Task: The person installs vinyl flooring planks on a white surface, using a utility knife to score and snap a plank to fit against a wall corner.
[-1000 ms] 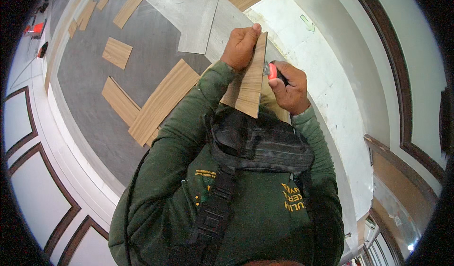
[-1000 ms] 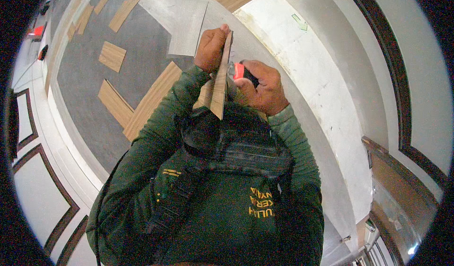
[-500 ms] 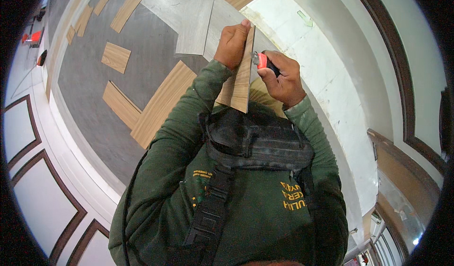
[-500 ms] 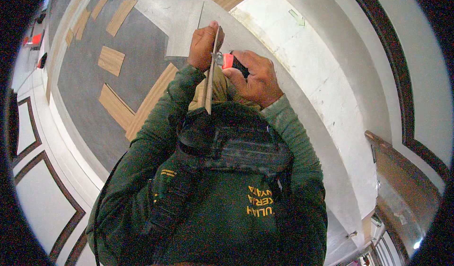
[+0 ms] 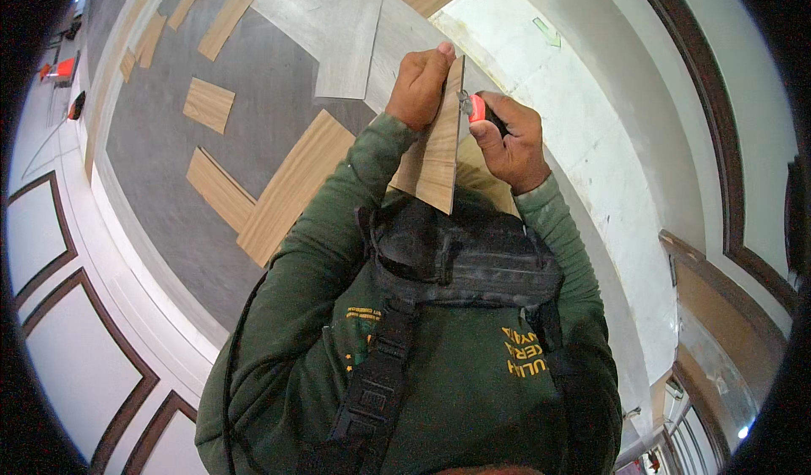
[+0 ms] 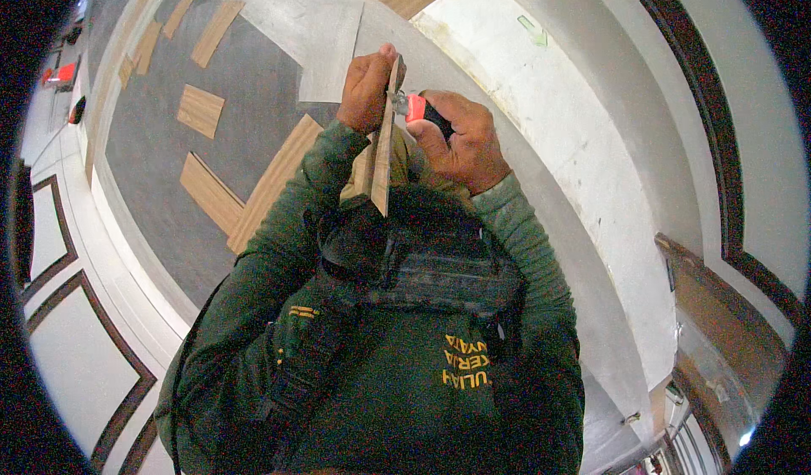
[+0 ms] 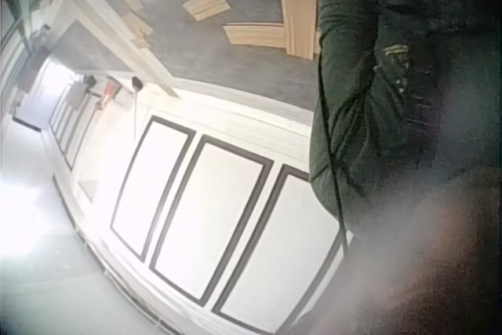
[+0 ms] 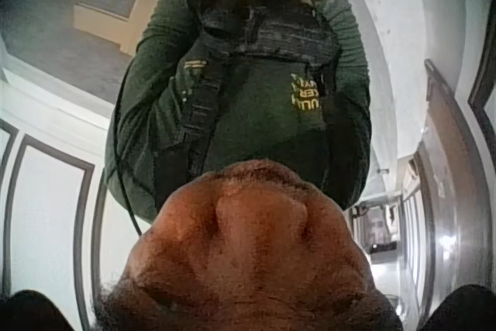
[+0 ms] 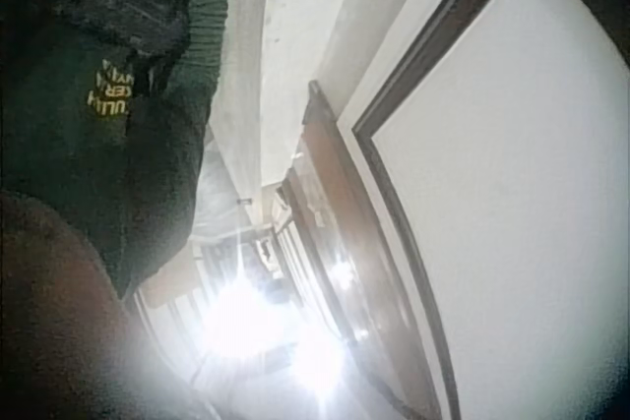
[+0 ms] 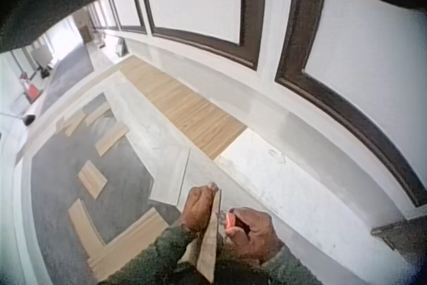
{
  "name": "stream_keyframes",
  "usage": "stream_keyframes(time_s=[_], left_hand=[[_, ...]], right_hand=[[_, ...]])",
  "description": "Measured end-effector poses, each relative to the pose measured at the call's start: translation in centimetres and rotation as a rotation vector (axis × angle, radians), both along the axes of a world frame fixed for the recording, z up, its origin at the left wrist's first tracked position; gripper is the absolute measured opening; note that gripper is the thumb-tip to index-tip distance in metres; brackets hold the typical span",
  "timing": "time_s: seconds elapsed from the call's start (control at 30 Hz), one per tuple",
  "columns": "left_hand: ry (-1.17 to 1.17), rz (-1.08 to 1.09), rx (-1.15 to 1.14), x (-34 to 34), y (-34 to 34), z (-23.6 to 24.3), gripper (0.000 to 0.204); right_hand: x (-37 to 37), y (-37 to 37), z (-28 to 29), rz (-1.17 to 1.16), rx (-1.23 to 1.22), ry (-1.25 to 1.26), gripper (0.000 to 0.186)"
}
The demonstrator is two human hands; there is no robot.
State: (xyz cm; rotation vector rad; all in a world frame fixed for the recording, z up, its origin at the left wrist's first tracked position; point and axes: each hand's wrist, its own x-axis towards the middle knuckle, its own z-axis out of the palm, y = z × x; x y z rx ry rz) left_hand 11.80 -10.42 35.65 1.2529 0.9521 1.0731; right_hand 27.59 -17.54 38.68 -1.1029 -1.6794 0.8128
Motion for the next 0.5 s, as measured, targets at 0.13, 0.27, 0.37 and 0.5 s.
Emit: stream_keyframes(time_s=[0.13, 0.27, 0.37, 0.5], left_hand=[[0.009, -0.009, 0.000, -0.2, 0.1, -0.5, 0.051], [-0.042, 0.011, -0.020, 0.0, 0.2, -0.5, 0.052], [0.070, 0.064, 0.205, 0.2, -0.4, -0.4, 0.050], [-0.009, -0.042, 0.038, 1.2, -1.2, 0.0, 0.049]], right_hand=[[0.2, 0.4, 0.6, 0.012, -0.081, -0.043, 0.034], [-0.2, 1.1, 0.0, -0.037, 0.033, -0.056, 0.032], [-0.3, 1.9, -0.4, -0.083, 0.035, -0.057, 0.031], [0.6, 3.0, -1.7, -0.173, -0.044, 0.038, 0.028]])
